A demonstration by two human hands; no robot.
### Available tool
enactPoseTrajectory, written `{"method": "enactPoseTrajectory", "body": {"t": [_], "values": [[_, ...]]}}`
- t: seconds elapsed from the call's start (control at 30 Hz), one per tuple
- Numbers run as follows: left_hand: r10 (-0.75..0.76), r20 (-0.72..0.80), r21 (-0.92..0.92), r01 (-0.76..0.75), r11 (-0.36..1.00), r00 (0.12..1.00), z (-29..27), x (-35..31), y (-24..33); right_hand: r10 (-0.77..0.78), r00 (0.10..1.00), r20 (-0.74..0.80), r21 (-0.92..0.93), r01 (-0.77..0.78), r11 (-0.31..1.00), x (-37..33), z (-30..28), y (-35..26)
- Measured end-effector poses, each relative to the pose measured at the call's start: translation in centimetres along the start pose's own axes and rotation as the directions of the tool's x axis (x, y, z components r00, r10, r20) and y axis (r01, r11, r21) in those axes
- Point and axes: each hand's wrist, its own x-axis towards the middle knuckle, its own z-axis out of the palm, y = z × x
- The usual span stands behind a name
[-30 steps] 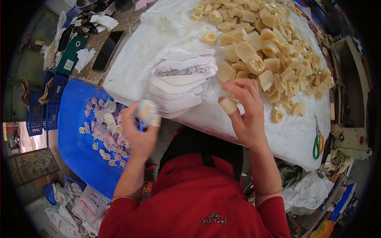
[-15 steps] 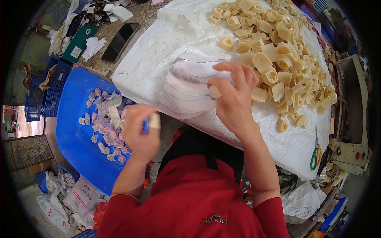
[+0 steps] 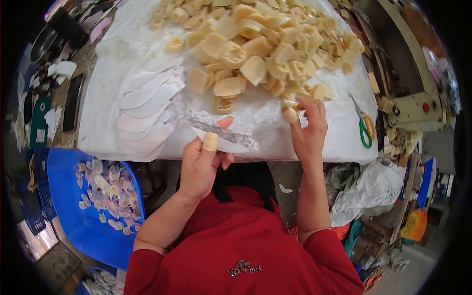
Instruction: Manually assembling shoe components by fitting pink inserts into tan plastic heel or sole parts.
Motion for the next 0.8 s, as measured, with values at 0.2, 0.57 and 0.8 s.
{"method": "enactPoseTrajectory", "body": {"t": [0.2, 0.57, 0.8], "values": [[-0.050, 0.059, -0.171, 0.059, 0.983, 0.997, 0.6, 1.1, -1.2, 0.007, 0.999, -0.053, -0.231, -0.019, 0.973, -1.1, -0.2, 2.1], [-0.039, 0.085, -0.220, 0.057, 0.974, 0.996, 0.6, 0.9, -1.0, -0.107, 0.984, -0.141, -0.336, 0.054, 0.940, -3.4, -1.4, 2.9], [0.063, 0.005, -0.143, -0.062, 0.988, 0.998, 1.3, 0.3, -1.0, -0.288, 0.953, -0.095, 0.520, 0.295, 0.802, -3.7, 0.9, -4.2]]}}
